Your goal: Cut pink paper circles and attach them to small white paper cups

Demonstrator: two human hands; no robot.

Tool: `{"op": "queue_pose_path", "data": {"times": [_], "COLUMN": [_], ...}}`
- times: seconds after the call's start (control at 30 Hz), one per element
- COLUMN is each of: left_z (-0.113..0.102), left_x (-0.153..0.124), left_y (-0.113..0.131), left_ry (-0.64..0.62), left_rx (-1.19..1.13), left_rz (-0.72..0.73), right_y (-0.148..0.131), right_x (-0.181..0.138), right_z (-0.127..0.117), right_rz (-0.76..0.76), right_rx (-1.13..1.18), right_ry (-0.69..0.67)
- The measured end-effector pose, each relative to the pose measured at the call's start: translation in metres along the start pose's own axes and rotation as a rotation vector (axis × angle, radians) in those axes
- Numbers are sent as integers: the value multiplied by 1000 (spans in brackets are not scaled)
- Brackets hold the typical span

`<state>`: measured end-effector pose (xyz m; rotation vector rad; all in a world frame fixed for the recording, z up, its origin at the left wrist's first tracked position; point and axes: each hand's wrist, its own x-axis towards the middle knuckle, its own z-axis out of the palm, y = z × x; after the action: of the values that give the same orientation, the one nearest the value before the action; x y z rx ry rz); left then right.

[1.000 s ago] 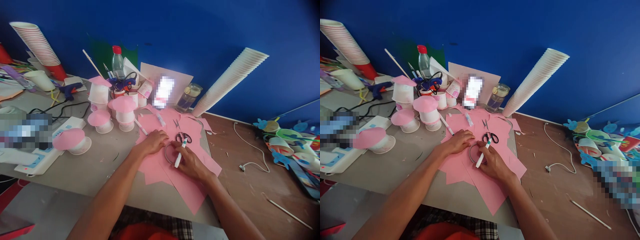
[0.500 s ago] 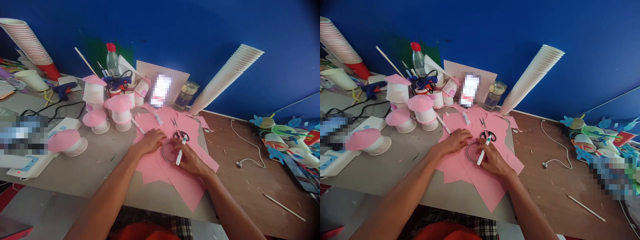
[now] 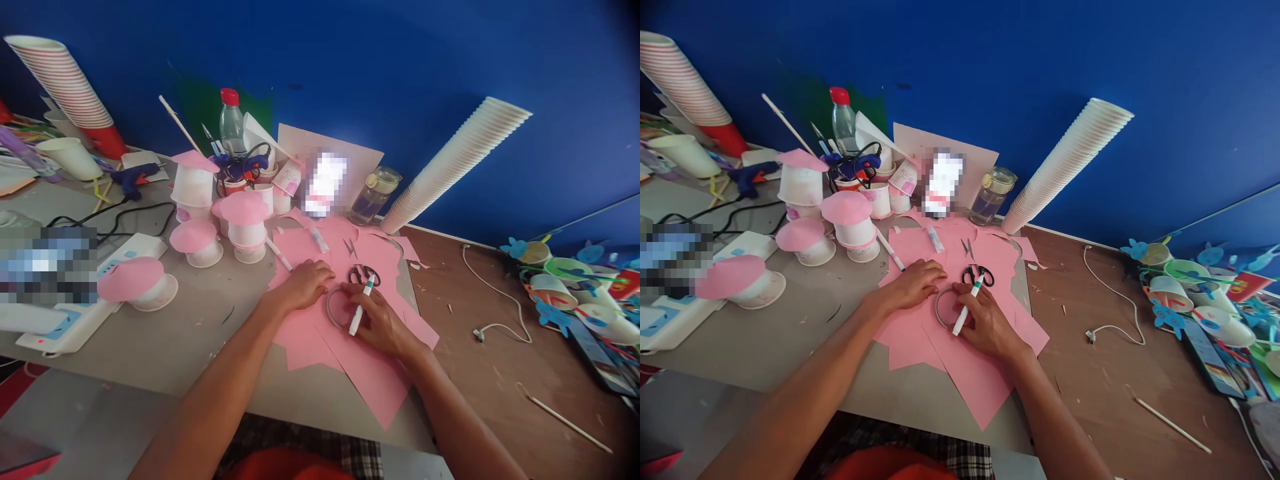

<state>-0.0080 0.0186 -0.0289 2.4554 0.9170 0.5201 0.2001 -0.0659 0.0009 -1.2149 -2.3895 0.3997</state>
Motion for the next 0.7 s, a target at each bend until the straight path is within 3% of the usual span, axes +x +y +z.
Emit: {"op": "queue_pose_path", "data": {"times": [0.7], "left_z": [0], "left_x": [1], "left_y": [-1], "left_ry": [-21], "left_rx": [9], "left_rz": [-5], "right_y": [1], "right_x": [-3], "right_z": [1], "right_rz": [6], "right_rx": [-15], "right_ry": [0]}}
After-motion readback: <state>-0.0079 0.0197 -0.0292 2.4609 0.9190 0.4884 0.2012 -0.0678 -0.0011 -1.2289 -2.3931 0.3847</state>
